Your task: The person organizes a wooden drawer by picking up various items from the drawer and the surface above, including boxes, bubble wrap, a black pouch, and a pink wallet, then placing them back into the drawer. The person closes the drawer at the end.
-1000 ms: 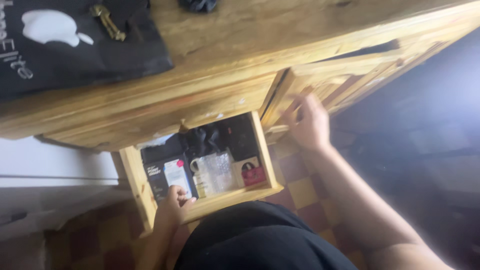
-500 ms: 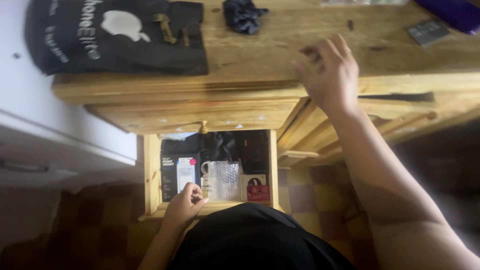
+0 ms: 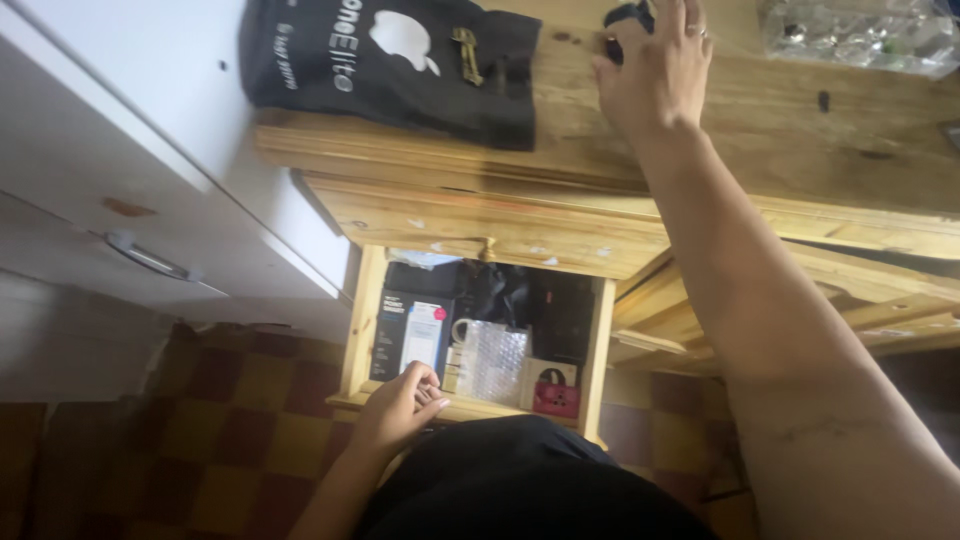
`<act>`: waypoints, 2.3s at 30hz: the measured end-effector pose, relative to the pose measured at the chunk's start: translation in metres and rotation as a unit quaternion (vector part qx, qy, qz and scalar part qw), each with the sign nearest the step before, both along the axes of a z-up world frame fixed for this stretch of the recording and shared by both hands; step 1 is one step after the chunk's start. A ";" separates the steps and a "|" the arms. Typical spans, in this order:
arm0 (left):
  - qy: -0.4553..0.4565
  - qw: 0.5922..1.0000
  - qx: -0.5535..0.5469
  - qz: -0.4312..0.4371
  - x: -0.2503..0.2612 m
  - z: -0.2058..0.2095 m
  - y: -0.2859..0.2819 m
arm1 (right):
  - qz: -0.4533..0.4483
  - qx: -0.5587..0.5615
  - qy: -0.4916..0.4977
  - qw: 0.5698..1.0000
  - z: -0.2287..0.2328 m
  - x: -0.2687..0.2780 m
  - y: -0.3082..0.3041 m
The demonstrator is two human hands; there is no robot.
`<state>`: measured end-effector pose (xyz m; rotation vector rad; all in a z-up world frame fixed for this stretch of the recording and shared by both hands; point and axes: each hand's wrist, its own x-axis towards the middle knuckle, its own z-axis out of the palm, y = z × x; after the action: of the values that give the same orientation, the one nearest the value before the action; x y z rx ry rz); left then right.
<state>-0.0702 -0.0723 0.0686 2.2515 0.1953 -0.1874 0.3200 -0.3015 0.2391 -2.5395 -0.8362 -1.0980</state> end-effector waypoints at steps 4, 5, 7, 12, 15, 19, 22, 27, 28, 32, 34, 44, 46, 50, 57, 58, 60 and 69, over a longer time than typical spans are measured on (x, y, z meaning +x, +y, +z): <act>-0.031 0.998 -0.049 -0.015 0.011 0.003 0.020 | 0.046 0.006 0.099 0.994 0.014 -0.029 0.047; -0.050 0.997 -0.054 -0.028 0.017 0.005 0.025 | 0.055 0.023 0.146 0.988 0.015 -0.033 0.065; -0.077 0.995 -0.057 -0.042 0.025 0.011 0.031 | 0.054 0.041 0.188 0.980 0.014 -0.034 0.099; -0.062 0.993 -0.077 -0.064 0.040 0.027 0.043 | -0.037 0.048 0.192 0.980 -0.003 -0.008 0.156; -0.060 0.991 -0.084 -0.083 0.040 0.037 0.056 | -0.084 0.020 0.187 0.979 -0.008 0.003 0.162; -0.135 0.983 -0.081 -0.090 0.048 0.048 0.073 | -0.145 0.071 0.248 0.955 0.004 0.011 0.135; -0.234 0.966 -0.056 -0.097 0.065 0.061 0.084 | -0.187 0.088 0.237 0.949 0.015 0.017 0.109; -0.267 0.952 -0.098 -0.111 0.087 0.084 0.092 | -0.240 0.127 0.243 0.931 0.011 0.040 0.089; -0.267 0.951 -0.101 -0.117 0.088 0.084 0.091 | -0.242 0.143 0.265 0.922 0.008 0.048 0.084; -0.241 0.957 -0.105 -0.121 0.081 0.079 0.091 | -0.265 0.167 0.252 0.916 0.003 0.080 0.072; -0.214 0.963 -0.117 -0.110 0.076 0.076 0.094 | -0.288 0.092 0.248 0.920 0.007 0.092 0.078; -0.168 0.975 -0.141 -0.046 0.074 0.067 0.103 | -0.034 -0.294 0.030 0.955 0.021 0.113 0.193; -0.225 0.966 -0.118 -0.054 0.085 0.074 0.100 | 0.084 -0.135 0.099 0.982 0.022 0.107 0.206; -0.371 0.928 -0.008 -0.046 0.117 0.115 0.102 | 0.133 -0.131 0.084 0.979 0.023 0.100 0.216; -0.524 0.822 0.220 -0.033 0.215 0.200 0.100 | 0.051 0.119 0.082 0.988 0.056 0.050 0.185; -0.525 0.821 0.224 -0.026 0.220 0.204 0.098 | 0.062 0.128 0.051 0.989 0.065 0.037 0.177; -0.515 0.847 0.134 0.001 0.219 0.206 0.091 | 0.083 0.143 -0.007 0.986 0.077 0.007 0.158; -0.137 0.785 -0.604 -0.017 0.152 0.175 0.059 | 0.296 0.345 0.298 0.839 0.000 -0.166 0.071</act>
<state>0.0821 -0.0131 0.2441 0.9611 -0.1193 0.0218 0.1536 -0.2309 0.2395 -1.6575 -0.7667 -0.2753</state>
